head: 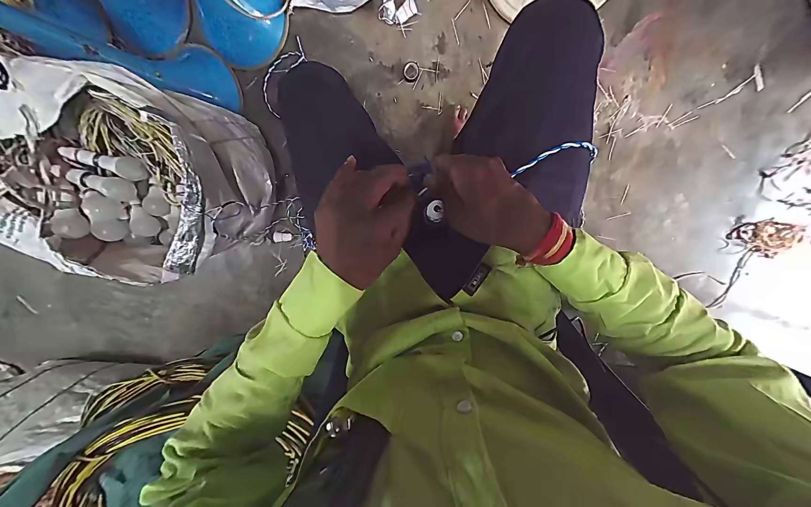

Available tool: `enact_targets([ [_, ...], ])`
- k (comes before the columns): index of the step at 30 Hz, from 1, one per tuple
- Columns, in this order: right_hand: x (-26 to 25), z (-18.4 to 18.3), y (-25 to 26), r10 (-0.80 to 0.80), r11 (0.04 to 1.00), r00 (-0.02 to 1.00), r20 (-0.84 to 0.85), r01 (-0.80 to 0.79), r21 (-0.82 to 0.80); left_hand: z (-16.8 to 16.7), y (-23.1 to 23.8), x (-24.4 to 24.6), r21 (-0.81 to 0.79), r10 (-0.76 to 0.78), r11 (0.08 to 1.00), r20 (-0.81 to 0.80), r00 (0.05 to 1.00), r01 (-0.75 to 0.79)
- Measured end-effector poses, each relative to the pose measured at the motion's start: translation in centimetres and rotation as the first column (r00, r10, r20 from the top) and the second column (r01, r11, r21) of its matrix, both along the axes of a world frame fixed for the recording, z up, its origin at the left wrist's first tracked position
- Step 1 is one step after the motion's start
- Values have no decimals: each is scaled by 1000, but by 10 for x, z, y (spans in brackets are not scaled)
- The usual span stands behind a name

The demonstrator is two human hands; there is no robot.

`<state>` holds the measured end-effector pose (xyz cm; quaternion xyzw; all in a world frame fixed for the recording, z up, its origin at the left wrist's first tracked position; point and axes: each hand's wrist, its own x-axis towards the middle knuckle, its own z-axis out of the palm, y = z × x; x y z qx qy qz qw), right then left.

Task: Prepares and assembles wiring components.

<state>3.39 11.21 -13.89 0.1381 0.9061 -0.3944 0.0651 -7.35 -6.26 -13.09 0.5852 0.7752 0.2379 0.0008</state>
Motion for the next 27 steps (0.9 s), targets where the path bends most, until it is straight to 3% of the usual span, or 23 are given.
enact_targets([
  [4, -7, 11, 5, 40, 996, 989, 142, -28, -90, -8, 3, 0, 102, 2, 994, 230, 973, -27],
  [9, -13, 15, 14, 112, 973, 969, 218, -63, -223, -22, 2, 1, 241, -112, 970, 596, 795, -44],
  [13, -21, 21, 14, 193, 962, 939, 286, -124, -242, -26, 6, 3, 238, -122, 970, 634, 764, -42],
  [15, -22, 15, 16, 171, 957, 956, 238, -103, -272, -28, 6, 4, 220, -74, 972, 633, 771, -87],
  [18, -13, 0, 21, -11, 945, 999, 37, 22, -326, -29, 2, 0, 156, 0, 975, 712, 702, -158],
  [21, 2, -11, 18, -141, 938, 965, -219, 59, -343, -28, -4, -1, 52, 65, 979, 836, 545, -196],
  [24, 15, -9, 7, -267, 895, 914, -304, 118, -430, -26, -6, -2, -54, 119, 976, 943, 311, -209],
  [27, 27, -6, 1, -290, 929, 876, -386, 160, -335, -21, -5, 1, -165, 195, 957, 975, 110, -238],
])
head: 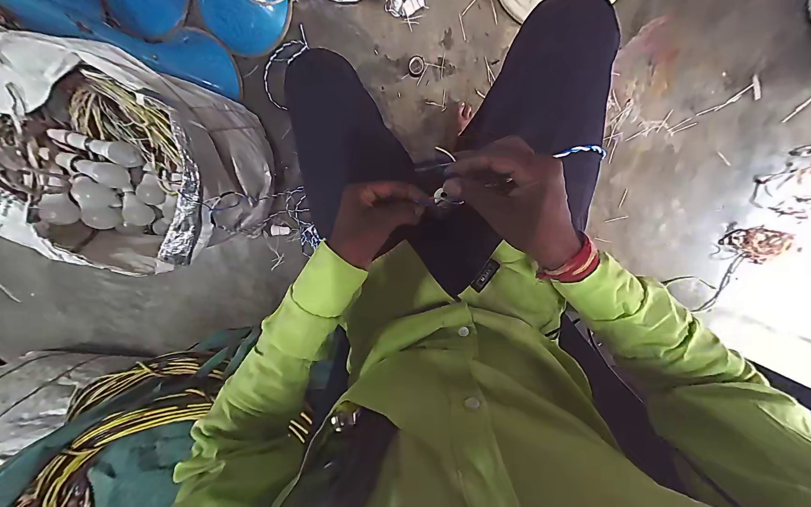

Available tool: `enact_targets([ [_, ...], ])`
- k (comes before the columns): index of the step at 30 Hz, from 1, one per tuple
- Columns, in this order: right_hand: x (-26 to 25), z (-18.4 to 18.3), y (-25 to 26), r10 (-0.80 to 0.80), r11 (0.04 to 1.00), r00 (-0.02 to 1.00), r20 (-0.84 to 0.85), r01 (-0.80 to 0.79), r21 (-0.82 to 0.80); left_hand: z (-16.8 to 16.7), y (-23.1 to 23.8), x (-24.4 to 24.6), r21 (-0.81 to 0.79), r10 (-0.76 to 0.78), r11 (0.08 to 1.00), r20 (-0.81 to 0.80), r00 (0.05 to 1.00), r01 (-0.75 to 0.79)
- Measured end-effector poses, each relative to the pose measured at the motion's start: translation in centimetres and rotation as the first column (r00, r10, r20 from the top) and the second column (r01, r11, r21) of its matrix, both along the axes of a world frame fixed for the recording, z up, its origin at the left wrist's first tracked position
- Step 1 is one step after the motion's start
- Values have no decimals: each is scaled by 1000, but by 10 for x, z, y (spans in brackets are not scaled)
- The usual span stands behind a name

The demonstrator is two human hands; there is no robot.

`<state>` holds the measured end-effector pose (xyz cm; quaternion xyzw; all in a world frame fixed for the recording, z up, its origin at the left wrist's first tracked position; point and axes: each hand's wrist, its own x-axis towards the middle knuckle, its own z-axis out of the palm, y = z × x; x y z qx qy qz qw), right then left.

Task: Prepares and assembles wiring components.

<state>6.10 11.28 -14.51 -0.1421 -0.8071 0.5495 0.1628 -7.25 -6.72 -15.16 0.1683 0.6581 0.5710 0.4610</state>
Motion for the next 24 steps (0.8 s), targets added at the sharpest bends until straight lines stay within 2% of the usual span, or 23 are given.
enact_targets([
  [3, 9, -6, 0, 33, 990, 994, -105, -18, 142, 8, 1, 4, -73, 36, 997, 80, 996, -30],
  [8, 13, -13, -1, 88, 969, 993, -79, -67, 237, 11, 2, 8, -118, -25, 992, 120, 992, 40],
  [11, 11, -17, 0, 112, 970, 991, -73, -93, 223, 9, -2, 8, -100, -153, 983, 30, 988, 156],
  [13, 10, -17, 2, 93, 982, 992, -85, -77, 170, 11, -2, 7, -183, -255, 957, -162, 953, 225],
  [16, 11, -14, 2, 24, 997, 996, -81, -18, 75, 19, -5, 7, -343, -386, 909, -479, 788, 236],
  [19, 7, -10, 3, -15, 998, 999, -40, 12, -65, 33, -10, 10, -386, -463, 885, -668, 583, 260],
  [21, 1, -9, 3, -47, 991, 999, -25, 43, -128, 33, -9, 11, -372, -458, 888, -767, 449, 270],
  [24, -8, -7, 2, -111, 987, 992, 56, 116, -109, 29, -12, 8, -311, -370, 912, -905, 209, 267],
])
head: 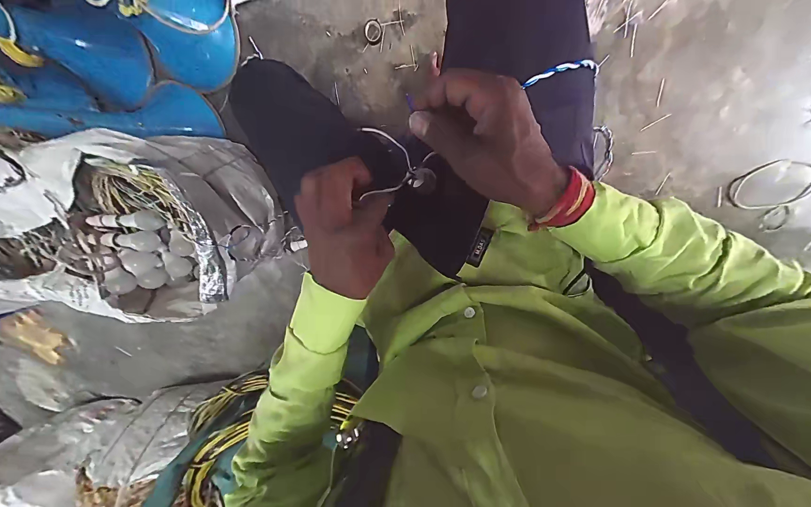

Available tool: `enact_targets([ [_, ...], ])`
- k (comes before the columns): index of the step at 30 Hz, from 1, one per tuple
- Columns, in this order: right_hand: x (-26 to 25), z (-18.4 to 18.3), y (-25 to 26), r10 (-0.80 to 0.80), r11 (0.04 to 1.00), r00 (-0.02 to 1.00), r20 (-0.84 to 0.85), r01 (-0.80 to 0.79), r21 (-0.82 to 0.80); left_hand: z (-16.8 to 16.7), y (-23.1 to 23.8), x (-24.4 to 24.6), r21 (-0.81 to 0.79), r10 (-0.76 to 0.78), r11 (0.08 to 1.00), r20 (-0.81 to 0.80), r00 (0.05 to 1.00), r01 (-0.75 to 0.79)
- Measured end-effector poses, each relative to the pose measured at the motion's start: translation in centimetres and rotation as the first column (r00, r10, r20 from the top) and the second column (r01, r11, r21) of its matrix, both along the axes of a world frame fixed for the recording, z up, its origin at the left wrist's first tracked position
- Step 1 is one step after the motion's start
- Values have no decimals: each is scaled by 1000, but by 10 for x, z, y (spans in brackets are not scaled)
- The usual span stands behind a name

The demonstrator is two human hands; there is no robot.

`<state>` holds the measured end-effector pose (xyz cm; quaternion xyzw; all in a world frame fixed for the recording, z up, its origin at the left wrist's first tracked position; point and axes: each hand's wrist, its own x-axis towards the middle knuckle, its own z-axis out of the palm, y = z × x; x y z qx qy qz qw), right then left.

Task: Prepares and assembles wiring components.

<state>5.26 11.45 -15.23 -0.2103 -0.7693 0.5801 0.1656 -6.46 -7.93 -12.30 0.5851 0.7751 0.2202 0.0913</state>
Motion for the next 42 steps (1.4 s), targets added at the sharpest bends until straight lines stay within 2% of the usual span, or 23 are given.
enact_targets([
  [2, -4, 1, -3, -33, 999, 999, 34, 33, 19, -5, -3, 0, 106, -22, 994, -124, 992, 35],
  [6, -7, -2, -13, -40, 999, 999, -18, 40, 35, -15, -10, 2, 224, -47, 972, -121, 992, 73],
  [9, -9, -5, -13, -46, 999, 995, -85, 46, -7, -16, -8, 2, 203, -19, 979, 11, 1000, 17],
  [12, -9, -5, -7, -51, 997, 992, -118, 43, -69, -14, -7, 0, 74, 99, 990, 275, 956, -124],
  [15, -8, -4, -7, -47, 997, 990, -132, 38, -69, -11, -9, -5, -76, 155, 988, 509, 847, -136],
  [18, -5, -6, -8, -28, 998, 987, -158, 36, 45, -9, -10, -5, -153, 207, 978, 707, 676, -139],
  [20, -3, -8, -9, -1, 987, 983, -184, 30, 156, -10, -9, -4, -153, 247, 966, 792, 559, -211],
  [23, -2, -10, -9, 71, 963, 974, -217, -10, 271, -11, -4, -3, -153, 290, 929, 865, 409, -337],
  [25, 1, -10, -13, 114, 944, 978, -176, -51, 327, -10, -1, -1, -161, 311, 897, 891, 330, -411],
  [28, 7, -10, -21, 154, 935, 984, -87, -117, 336, -10, 2, 3, -138, 291, 868, 920, 263, -477],
  [33, 10, -8, -20, 177, 956, 984, -14, -168, 242, -13, 2, 11, -104, 284, 852, 916, 285, -514],
  [37, 10, -6, -21, 174, 958, 985, -20, -164, 234, -2, -4, 20, -127, 333, 872, 862, 382, -473],
  [42, 10, -7, -20, 179, 953, 984, -9, -171, 249, -16, 3, 17, -46, 288, 857, 868, 404, -513],
])
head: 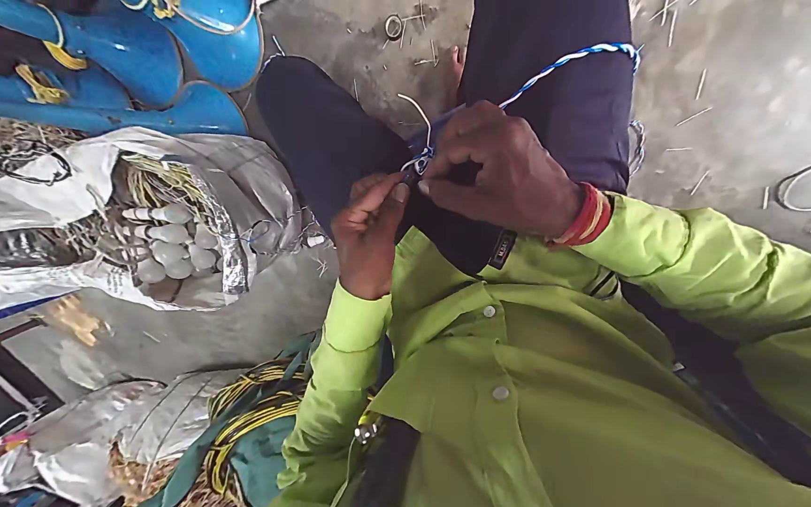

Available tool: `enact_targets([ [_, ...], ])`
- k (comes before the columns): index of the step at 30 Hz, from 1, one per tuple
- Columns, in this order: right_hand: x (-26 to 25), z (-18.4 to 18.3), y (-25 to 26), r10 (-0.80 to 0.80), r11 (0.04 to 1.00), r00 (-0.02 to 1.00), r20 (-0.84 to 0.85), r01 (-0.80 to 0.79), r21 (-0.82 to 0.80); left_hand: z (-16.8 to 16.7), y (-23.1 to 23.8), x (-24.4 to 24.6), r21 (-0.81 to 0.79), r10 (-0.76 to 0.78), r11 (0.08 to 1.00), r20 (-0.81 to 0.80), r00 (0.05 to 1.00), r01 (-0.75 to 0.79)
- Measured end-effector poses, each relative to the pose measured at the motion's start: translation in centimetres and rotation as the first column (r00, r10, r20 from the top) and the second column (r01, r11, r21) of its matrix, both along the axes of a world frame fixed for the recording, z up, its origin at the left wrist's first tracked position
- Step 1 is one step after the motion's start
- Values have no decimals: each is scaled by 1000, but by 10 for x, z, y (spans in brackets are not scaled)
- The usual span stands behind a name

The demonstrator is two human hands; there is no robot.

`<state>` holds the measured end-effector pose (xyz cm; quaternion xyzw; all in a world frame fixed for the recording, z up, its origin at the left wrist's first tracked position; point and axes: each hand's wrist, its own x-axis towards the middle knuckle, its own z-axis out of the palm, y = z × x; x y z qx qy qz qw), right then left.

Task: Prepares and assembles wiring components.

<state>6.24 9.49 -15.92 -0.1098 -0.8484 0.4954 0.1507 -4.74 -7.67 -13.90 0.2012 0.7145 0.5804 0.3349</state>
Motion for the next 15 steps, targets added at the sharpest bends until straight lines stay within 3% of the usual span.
enact_targets([
  [15, -1, 0, -3, -35, 999, 999, 30, 34, 5, -4, 1, 1, -40, -47, 998, -96, 994, 44],
])
